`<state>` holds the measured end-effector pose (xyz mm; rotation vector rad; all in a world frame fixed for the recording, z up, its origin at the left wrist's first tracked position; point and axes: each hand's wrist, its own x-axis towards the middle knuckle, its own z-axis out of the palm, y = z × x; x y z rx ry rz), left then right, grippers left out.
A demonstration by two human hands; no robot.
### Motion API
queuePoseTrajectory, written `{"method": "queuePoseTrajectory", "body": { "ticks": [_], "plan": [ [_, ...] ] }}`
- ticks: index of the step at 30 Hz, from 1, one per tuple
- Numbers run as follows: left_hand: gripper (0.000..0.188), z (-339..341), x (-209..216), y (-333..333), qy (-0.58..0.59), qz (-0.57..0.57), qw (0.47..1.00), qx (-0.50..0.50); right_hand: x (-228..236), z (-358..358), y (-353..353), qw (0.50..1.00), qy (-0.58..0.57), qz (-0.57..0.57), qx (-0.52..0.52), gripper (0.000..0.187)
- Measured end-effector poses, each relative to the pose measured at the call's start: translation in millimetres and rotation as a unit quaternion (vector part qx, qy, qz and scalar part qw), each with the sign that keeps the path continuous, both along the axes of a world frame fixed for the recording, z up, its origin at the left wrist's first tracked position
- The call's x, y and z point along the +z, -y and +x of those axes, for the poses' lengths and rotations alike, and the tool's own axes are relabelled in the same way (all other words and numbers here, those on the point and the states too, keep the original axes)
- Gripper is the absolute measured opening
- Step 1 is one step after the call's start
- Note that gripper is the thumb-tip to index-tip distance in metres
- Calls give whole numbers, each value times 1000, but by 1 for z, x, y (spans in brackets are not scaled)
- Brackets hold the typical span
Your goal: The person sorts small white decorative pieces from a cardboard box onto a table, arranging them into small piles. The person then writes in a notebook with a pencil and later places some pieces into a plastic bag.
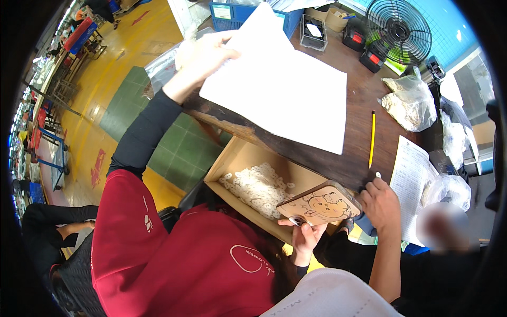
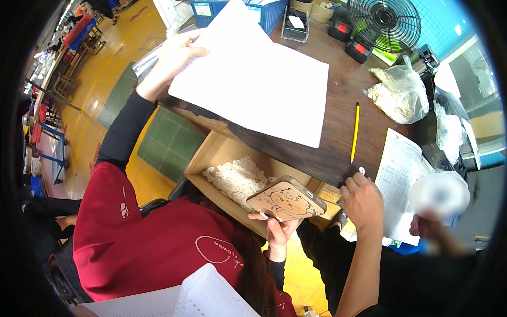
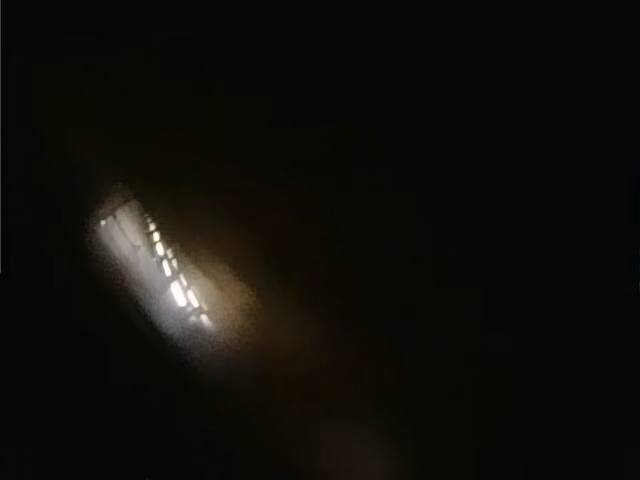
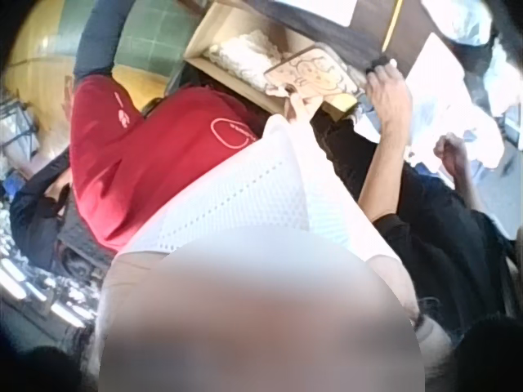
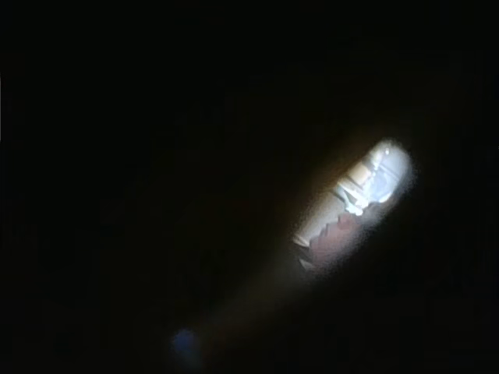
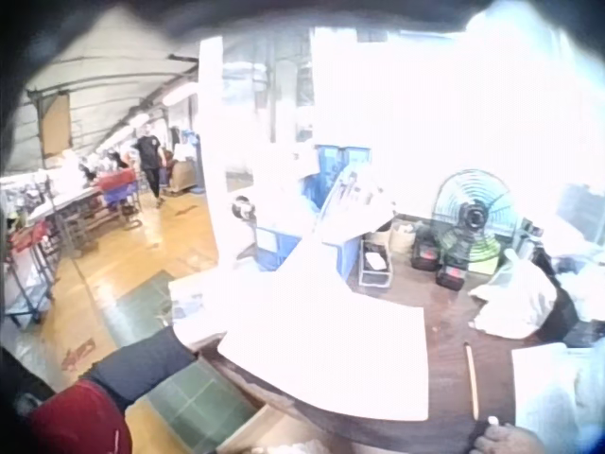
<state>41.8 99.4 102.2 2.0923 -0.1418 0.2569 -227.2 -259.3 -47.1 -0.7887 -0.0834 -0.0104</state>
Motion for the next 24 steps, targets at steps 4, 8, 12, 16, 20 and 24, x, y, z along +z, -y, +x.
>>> {"method": "queuePoseTrajectory", "body": {
  "ticks": [4, 8, 12, 16, 20, 24],
  "plan": [
    [52, -10, 14, -51, 25, -26, 999, 14, -3, 3, -2, 1000, 3, 3, -20, 64],
    [52, -3, 25, -113, 5, -6, 1000, 20, -1, 17, 0, 999, 38, -31, -9, 62],
    [56, 9, 27, -164, -49, 76, 996, 21, 10, 28, -4, 998, 56, -35, -17, 53],
    [51, -7, 15, -163, 118, 228, 943, 210, 40, 45, -15, 992, 70, -102, -21, 38],
    [44, -52, 16, -94, -39, 58, 995, 68, 80, 102, -31, 843, 358, -380, -132, 33],
    [84, -109, -9, 10, -390, -360, 794, -296, 133, 144, -45, 619, 484, -601, -149, 44]
  ]
}}
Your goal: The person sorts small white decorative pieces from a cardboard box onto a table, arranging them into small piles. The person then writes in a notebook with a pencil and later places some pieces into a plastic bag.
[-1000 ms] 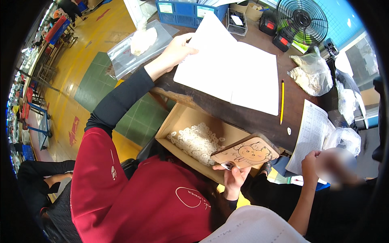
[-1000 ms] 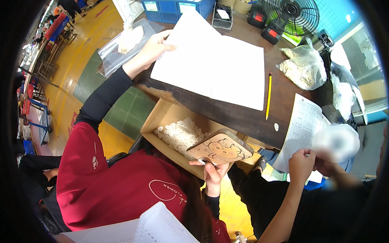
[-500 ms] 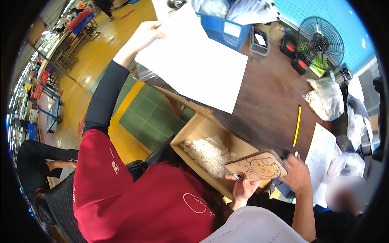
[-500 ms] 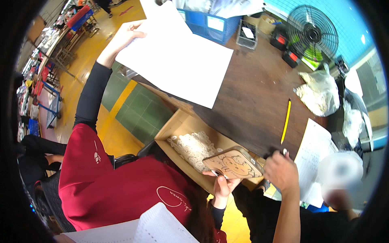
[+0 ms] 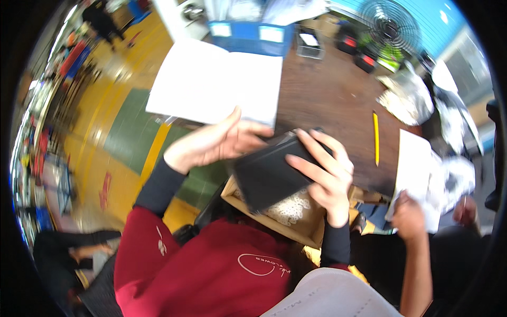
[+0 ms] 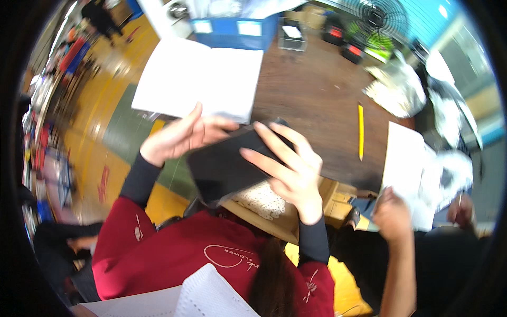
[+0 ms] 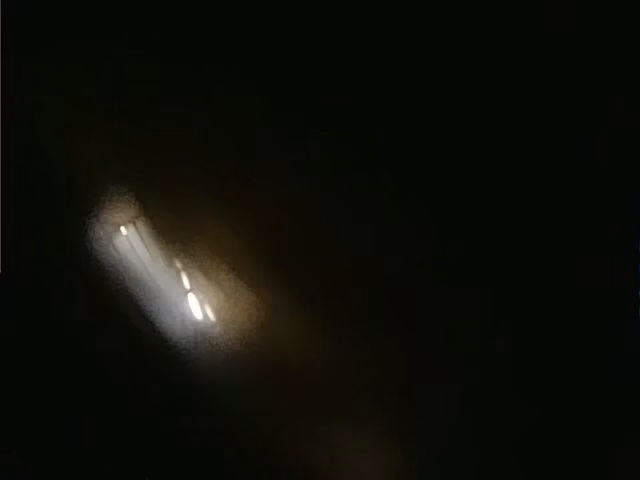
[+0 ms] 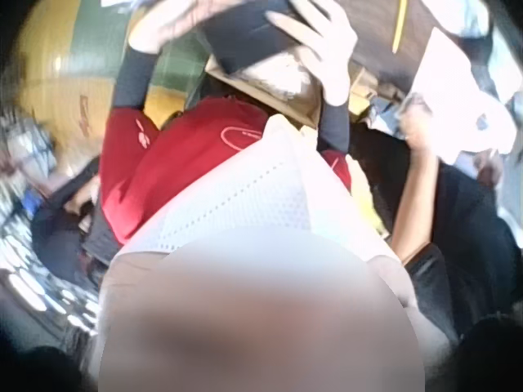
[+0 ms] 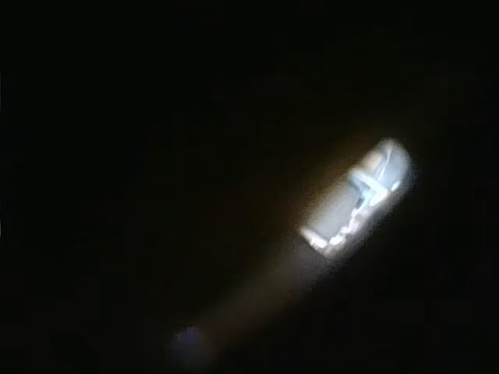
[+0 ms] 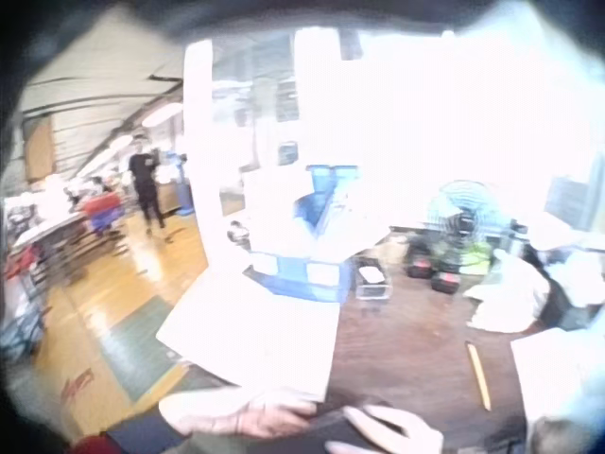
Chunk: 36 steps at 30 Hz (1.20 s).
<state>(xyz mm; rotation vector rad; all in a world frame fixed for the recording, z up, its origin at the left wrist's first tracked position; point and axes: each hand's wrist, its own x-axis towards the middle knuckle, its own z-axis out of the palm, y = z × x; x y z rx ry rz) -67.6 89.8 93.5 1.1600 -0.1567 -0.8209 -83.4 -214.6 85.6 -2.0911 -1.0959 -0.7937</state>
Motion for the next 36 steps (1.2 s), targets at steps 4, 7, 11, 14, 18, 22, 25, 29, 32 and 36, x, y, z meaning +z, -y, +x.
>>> {"method": "queuePoseTrajectory", "body": {
  "ticks": [4, 7, 11, 14, 18, 22, 25, 29, 32, 36],
  "plan": [
    [54, -2, -5, 12, -15, -108, 974, 200, 20, 23, -34, 996, 13, -70, -60, 54],
    [62, 30, -16, -9, 59, -50, 989, 123, 14, 28, -31, 994, -1, -22, -107, 61],
    [53, 68, -42, -46, 125, 57, 952, 273, -15, -5, 4, 982, -111, 65, -138, 48],
    [52, 112, -63, -77, 165, 162, 916, 326, -40, -29, 37, 961, -178, 60, -202, 41],
    [53, 139, -91, -93, 141, 226, 883, 386, -55, -53, 72, 935, -229, 59, -266, 29],
    [68, 126, -89, -78, 239, 265, 847, 394, -59, -71, 82, 907, -283, 85, -300, 24],
    [93, 119, -77, -56, 286, 343, 830, 334, -60, -75, 76, 891, -325, 100, -301, 23],
    [115, 117, -73, -33, 376, 464, 758, 262, -62, -69, 63, 909, -303, 95, -271, 23],
    [105, 113, -78, -10, 396, 520, 717, 241, -64, -66, 56, 909, -309, 104, -259, 22],
    [97, 103, -90, 40, 438, 634, 611, 179, -69, -63, 52, 916, -305, 74, -250, 23]
  ]
}}
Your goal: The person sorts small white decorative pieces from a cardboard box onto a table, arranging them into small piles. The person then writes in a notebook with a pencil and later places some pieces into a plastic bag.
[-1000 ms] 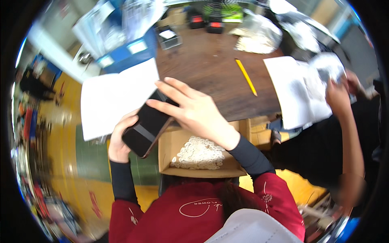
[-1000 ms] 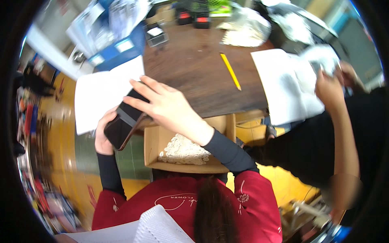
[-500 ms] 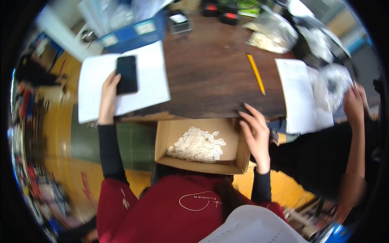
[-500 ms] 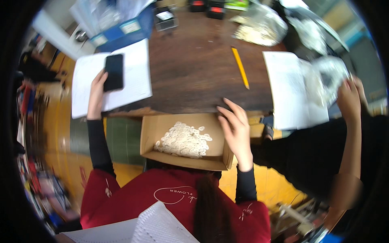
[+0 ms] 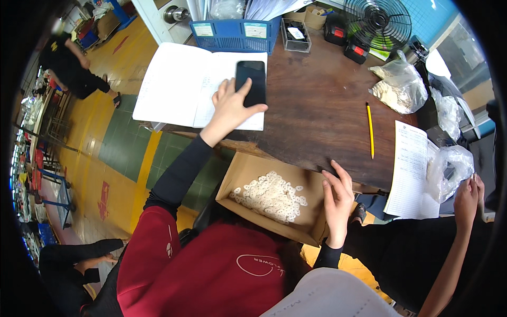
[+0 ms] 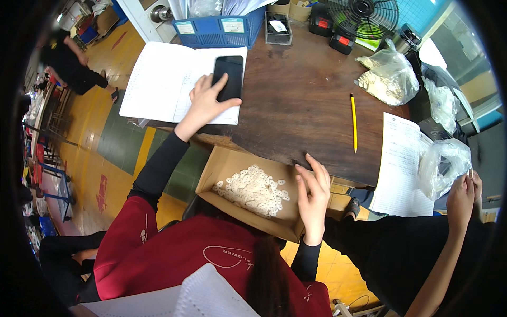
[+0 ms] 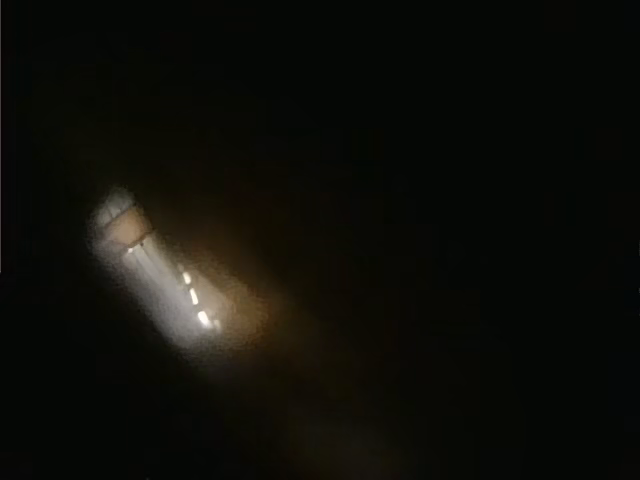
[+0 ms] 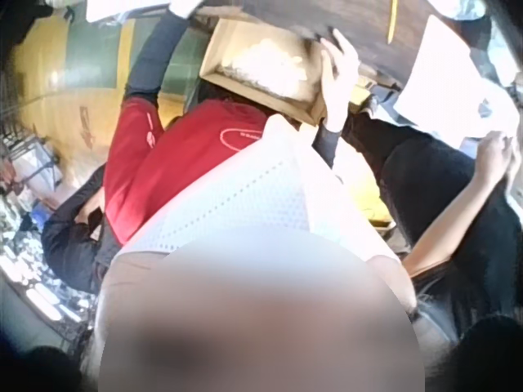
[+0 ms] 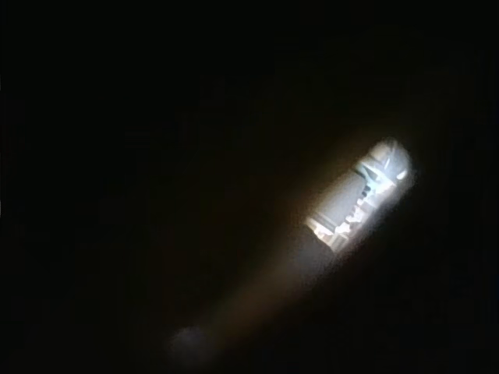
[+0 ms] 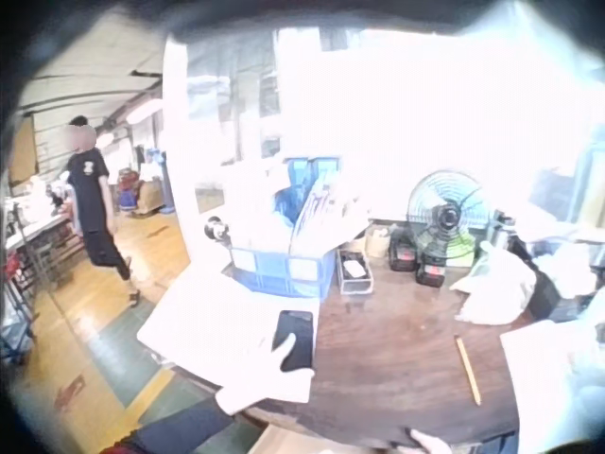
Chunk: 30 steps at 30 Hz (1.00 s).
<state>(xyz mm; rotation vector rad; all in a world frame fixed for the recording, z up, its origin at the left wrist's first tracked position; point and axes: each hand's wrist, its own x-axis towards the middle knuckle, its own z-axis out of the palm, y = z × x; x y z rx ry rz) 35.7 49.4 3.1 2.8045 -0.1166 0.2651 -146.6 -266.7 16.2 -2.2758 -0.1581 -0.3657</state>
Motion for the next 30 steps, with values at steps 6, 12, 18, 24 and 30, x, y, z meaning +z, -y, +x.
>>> {"method": "queuePoseTrajectory", "body": {
  "ticks": [6, 12, 18, 24, 30],
  "plan": [
    [97, 27, -13, 60, 4, -33, 995, -97, -9, 4, 8, 999, -9, -9, 29, 22],
    [88, 86, -30, 95, 77, 8, 991, -114, -27, 5, 9, 996, 72, -36, 34, 21],
    [64, 99, -2, 121, 128, 59, 985, -102, -41, 8, 10, 995, 87, 33, 37, 16],
    [44, -22, 123, 146, -185, -443, 760, -438, -39, 6, 10, 993, 99, 38, 48, 21],
    [72, -111, 204, 85, 275, -146, 718, -623, -41, 4, 12, 996, 78, 4, 48, 19]
  ]
}}
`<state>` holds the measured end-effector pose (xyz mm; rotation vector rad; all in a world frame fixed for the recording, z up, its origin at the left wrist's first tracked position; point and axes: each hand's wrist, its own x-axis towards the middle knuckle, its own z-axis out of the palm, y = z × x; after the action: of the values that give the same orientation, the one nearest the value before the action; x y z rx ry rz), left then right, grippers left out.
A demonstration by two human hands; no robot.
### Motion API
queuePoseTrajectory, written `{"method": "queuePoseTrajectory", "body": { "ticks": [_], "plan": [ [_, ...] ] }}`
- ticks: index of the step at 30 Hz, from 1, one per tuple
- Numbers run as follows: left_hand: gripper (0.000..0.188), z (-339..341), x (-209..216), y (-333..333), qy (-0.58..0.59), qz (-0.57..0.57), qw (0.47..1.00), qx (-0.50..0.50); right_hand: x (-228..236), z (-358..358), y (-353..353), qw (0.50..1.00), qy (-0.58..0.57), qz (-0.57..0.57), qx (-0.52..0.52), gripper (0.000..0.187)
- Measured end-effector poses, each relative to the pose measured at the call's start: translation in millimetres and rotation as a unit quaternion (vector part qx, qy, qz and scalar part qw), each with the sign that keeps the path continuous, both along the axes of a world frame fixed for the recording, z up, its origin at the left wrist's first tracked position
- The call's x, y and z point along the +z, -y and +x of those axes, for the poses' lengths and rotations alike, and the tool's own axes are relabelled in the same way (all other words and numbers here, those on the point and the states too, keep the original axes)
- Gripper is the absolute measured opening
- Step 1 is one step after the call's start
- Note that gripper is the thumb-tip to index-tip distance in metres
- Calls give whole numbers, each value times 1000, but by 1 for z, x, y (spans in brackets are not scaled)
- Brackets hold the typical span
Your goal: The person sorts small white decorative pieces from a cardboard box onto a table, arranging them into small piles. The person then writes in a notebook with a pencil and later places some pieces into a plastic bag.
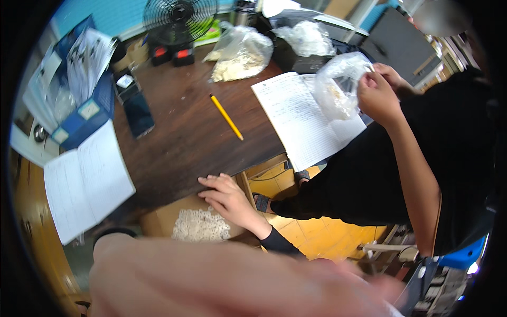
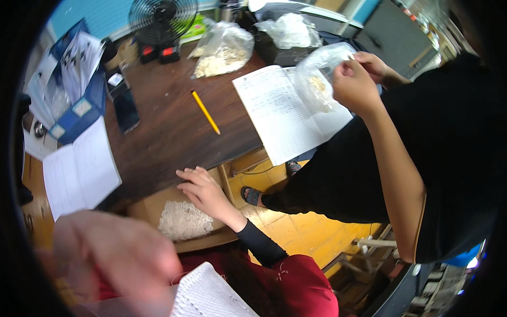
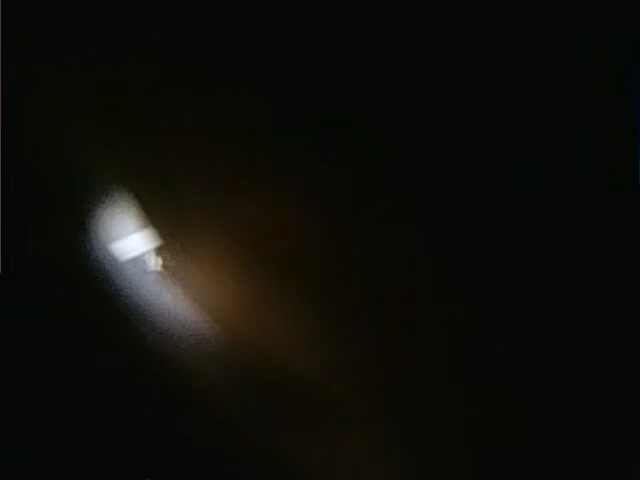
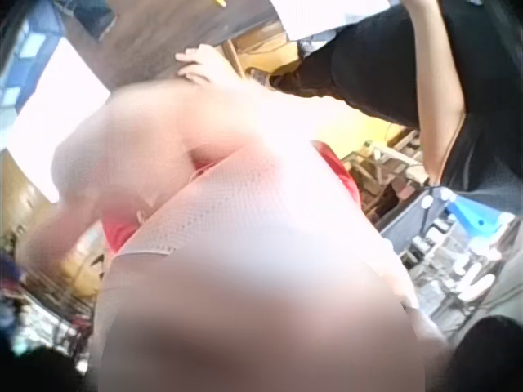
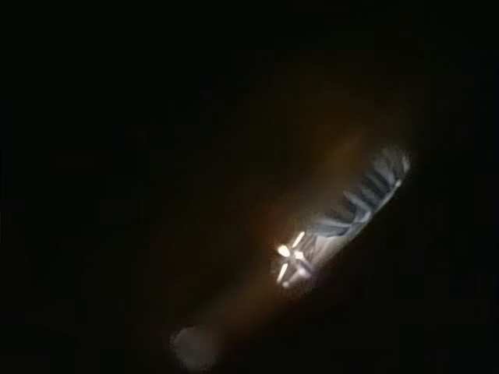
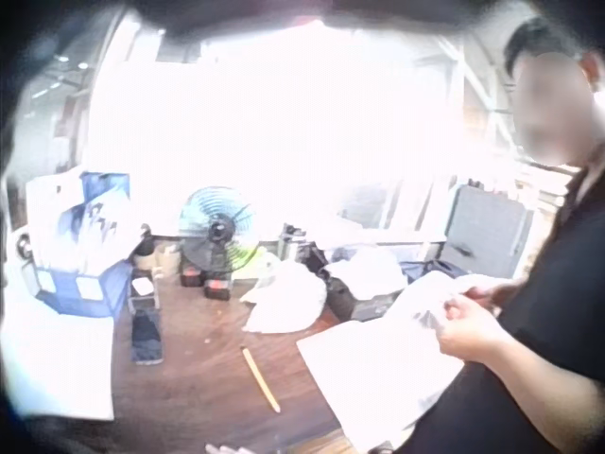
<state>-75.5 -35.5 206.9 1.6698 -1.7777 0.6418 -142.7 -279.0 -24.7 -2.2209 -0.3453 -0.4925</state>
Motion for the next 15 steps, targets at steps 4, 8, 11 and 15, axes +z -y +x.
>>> {"method": "queuePoseTrajectory", "body": {
  "ticks": [4, 8, 11, 15],
  "plan": [
    [65, -20, -21, -28, 250, -14, 966, 65, -2, 1, -2, 1000, 2, 0, -3, 19],
    [57, -16, -52, -28, 261, 6, 963, 62, -2, 1, 0, 1000, 12, 9, 9, 16],
    [51, -7, -70, -25, 258, 21, 965, 50, -2, 1, 1, 1000, 15, 0, 8, 19],
    [45, 2, -93, -26, 242, 48, 968, 38, 0, 3, -1, 1000, 10, 26, 0, 17]
  ]
}}
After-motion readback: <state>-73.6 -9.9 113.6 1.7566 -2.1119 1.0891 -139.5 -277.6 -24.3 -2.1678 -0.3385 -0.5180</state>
